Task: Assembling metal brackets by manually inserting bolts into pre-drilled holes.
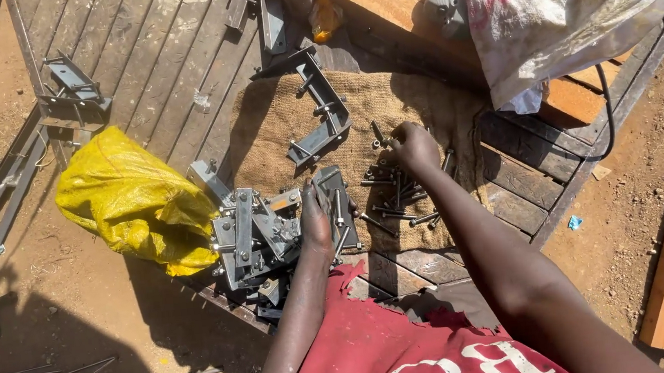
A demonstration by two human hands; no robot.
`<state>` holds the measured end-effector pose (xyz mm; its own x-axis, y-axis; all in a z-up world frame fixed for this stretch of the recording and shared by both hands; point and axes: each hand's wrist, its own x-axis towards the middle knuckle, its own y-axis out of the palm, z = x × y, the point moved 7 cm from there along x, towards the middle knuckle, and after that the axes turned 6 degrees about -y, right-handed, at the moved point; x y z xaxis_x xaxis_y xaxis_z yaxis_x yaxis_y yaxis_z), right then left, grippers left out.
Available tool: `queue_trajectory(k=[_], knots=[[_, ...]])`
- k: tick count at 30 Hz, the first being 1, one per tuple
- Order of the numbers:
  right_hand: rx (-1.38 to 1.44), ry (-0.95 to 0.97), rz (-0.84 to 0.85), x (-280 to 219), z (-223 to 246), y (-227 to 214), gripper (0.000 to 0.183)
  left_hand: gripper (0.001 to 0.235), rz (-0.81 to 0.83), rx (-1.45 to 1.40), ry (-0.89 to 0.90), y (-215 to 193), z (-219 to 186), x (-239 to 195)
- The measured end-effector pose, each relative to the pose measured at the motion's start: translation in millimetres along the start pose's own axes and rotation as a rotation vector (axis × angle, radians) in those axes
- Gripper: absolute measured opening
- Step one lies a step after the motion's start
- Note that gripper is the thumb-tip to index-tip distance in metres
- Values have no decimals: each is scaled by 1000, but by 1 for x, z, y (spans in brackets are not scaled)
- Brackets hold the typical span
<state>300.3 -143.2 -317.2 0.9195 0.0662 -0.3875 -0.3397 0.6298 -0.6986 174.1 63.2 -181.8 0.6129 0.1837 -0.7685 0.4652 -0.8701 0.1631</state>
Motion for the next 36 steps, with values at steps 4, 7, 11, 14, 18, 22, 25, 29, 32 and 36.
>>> queue_trajectory(k=[4,7,11,14,18,22,25,29,32,36], knots=[[475,-88,2,-64,67,-56,29,82,-1,55,18,-7,17,18],[744,-276,74,-111,113,-84,28,87,-90,216,-14,0,10,-14],[811,-355,93,-151,139,-96,26,93,-68,307,-8,18,0,-60],[829,-408,58,-169,144,-100,25,96,-69,302,30,17,5,-71],[833,-415,-4,-189,149,-112,23,92,-22,225,175,8,30,-66],[756,-416,-9,-207,143,-109,23,92,1,233,223,13,14,-93],[704,-472,-85,-226,145,-122,22,89,9,314,240,14,20,-94],[681,-528,-157,-245,147,-135,21,77,48,387,325,12,34,-92],[765,-487,-148,-251,139,-140,20,64,36,414,363,16,32,-106],[830,-424,-123,-258,123,-142,21,58,67,451,419,18,35,-116]])
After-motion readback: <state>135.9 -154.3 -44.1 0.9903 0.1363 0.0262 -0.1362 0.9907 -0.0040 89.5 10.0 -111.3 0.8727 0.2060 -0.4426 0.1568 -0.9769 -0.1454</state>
